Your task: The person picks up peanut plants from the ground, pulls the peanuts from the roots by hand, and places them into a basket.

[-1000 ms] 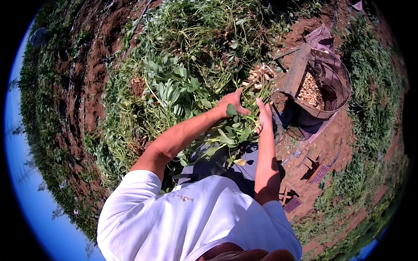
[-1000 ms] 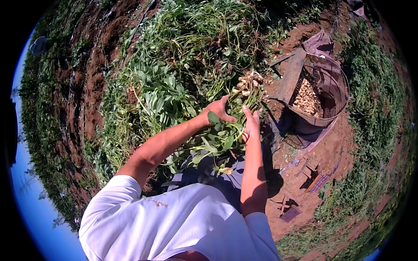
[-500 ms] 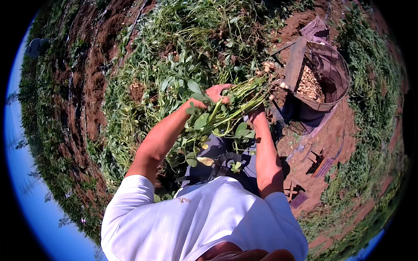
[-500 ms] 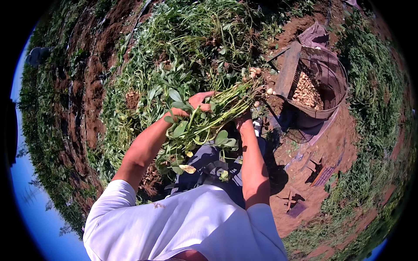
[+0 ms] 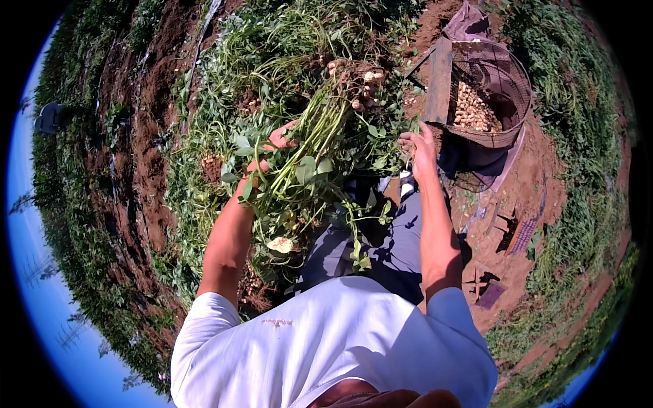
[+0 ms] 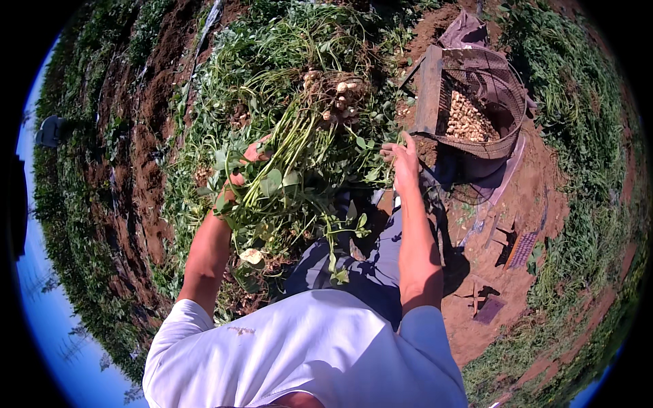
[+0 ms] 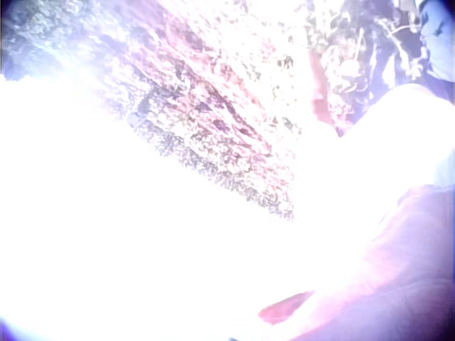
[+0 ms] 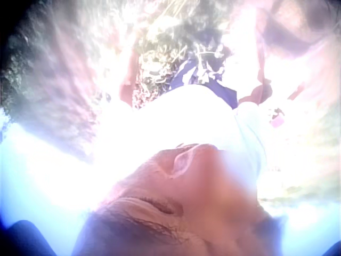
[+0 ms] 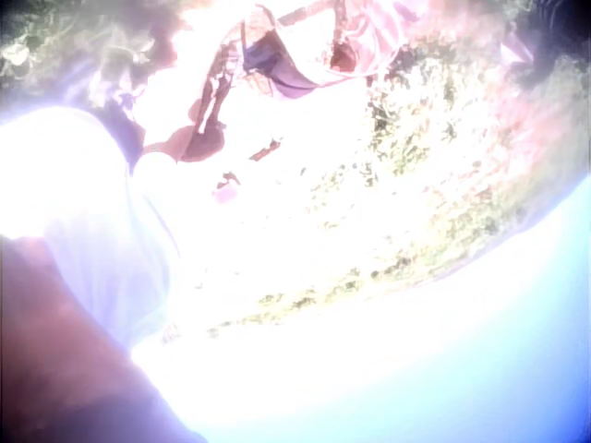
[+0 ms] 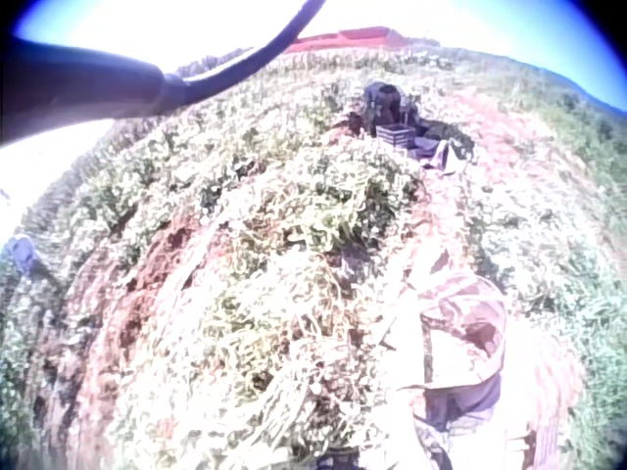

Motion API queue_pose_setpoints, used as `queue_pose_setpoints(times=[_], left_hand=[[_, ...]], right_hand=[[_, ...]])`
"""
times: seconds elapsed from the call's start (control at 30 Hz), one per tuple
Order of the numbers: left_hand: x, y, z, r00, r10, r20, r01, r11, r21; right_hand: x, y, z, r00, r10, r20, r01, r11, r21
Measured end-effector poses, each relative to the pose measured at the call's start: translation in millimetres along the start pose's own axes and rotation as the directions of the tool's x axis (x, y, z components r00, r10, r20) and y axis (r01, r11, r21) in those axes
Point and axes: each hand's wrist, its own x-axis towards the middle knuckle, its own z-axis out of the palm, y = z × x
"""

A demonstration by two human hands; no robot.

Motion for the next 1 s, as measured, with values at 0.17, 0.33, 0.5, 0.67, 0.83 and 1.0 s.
queue_pose_setpoints(times=[0.17, 0.33, 0.5, 0.67, 0.83, 1.0], left_hand=[[-5.1, -3.1, -9.6, 0.980, 0.015, -0.200, 0.003, 0.996, 0.089], [-13.9, 5.6, 29.0, 0.917, 0.065, -0.395, 0.070, 0.945, 0.319], [-31.2, 28.9, 45.9, 0.890, 0.017, -0.455, 0.172, 0.913, 0.370], [-35.9, 39.4, 60.7, 0.920, 0.110, -0.377, 0.116, 0.841, 0.528], [-18.4, 50.2, 90.0, 0.962, 0.230, -0.145, -0.116, 0.829, 0.547], [-1.1, 56.2, 99.9, 0.976, 0.190, 0.102, -0.212, 0.761, 0.613]], right_hand=[[-28.3, -42.5, -10.6, 0.994, -0.032, 0.106, 0.035, 0.999, -0.028], [-32.6, -78.3, -20.0, 0.996, -0.038, 0.076, 0.040, 0.999, -0.016], [-32.9, -113.3, -27.0, 0.999, 0.013, 0.051, -0.021, 0.988, 0.152], [-37.9, -115.9, 12.4, 0.973, 0.112, 0.202, 0.018, 0.835, -0.550], [-25.1, -95.0, 53.9, 0.833, 0.323, 0.449, 0.351, 0.320, -0.880], [-7.6, -82.6, 49.2, 0.768, 0.302, 0.564, 0.540, 0.166, -0.825]])
